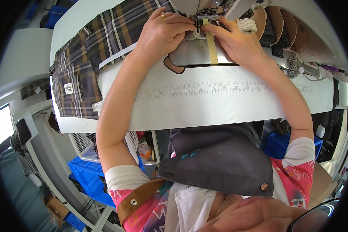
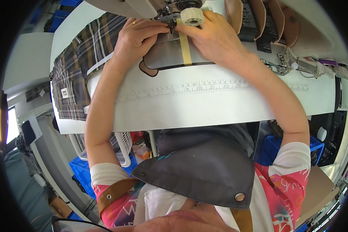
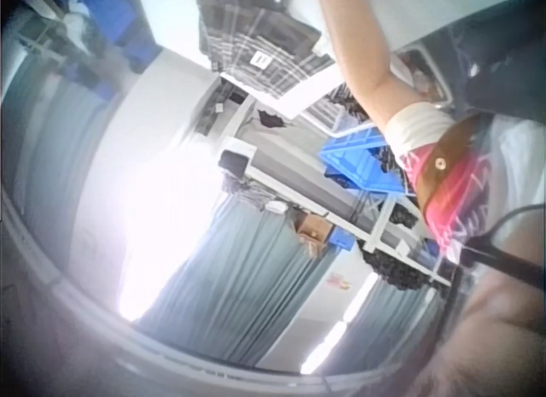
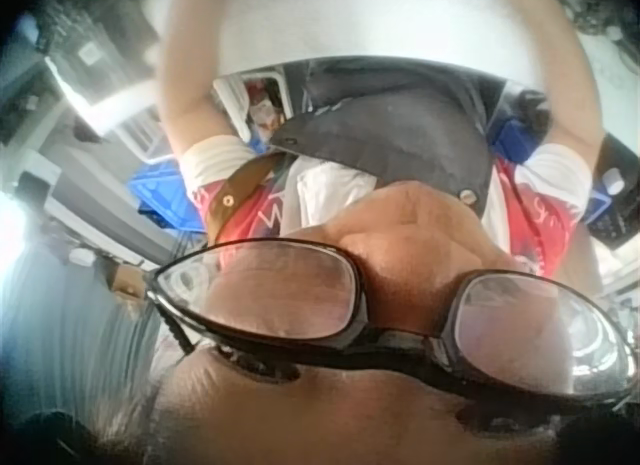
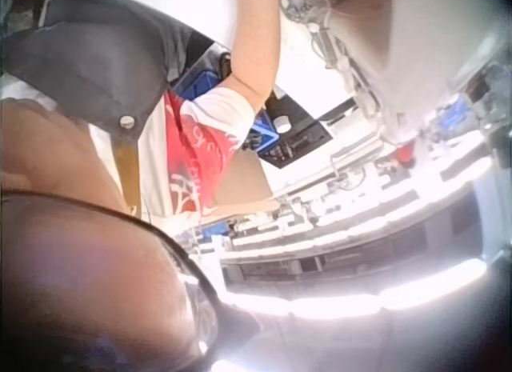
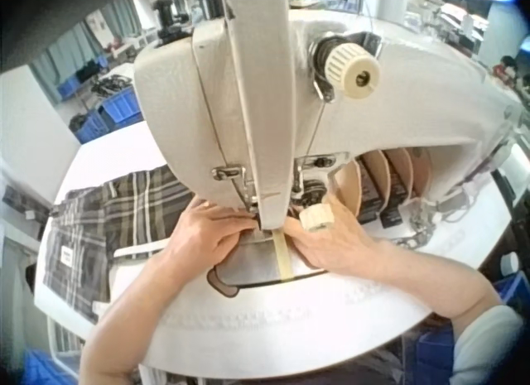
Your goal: The person is sewing plaid fabric pieces, likely to create bags, using an industrial sewing machine.
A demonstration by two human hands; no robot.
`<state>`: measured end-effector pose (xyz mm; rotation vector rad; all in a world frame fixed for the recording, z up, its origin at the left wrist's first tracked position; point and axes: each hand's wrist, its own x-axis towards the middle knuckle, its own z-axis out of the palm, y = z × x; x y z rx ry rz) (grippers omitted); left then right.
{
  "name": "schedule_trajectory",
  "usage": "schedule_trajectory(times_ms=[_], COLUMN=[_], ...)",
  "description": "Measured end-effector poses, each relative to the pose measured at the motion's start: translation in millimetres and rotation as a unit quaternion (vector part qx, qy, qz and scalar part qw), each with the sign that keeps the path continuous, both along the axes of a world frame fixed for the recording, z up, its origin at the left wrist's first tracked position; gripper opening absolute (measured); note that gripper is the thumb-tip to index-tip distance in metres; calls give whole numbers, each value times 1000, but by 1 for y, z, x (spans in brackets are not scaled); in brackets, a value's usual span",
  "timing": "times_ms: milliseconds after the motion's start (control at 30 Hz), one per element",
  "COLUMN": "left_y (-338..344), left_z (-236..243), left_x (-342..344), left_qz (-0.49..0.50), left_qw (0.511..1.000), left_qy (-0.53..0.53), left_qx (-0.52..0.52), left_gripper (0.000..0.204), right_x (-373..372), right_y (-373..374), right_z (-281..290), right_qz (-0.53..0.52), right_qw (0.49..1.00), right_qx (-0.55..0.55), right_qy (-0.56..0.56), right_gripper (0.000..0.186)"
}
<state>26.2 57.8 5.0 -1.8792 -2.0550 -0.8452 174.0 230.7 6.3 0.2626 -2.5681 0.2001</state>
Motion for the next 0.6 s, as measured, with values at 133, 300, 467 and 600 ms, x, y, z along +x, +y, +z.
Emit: schedule_trajectory(times_ms=[133,300,467,600], left_y=[-7,-32,-112,-143], left_z=[13,-11,22,35], left_x=[-19,-27,40,85], left_qz=[89,213,94,105], left_qw=[872,974,956,952], left_qy=[-481,-64,-194,-228], left_qx=[1,-51,-197,-177], left_gripper=[18,46,65,49], right_x=[7,4,6,7], right_y=[11,6,15,10], right_z=[-8,-5,-6,-1], right_qz=[33,31,47,61], right_qw=[999,999,998,997], right_qx=[-31,-28,-19,9], right_qy=[-9,32,46,51], right_gripper=[25,20,19,16])
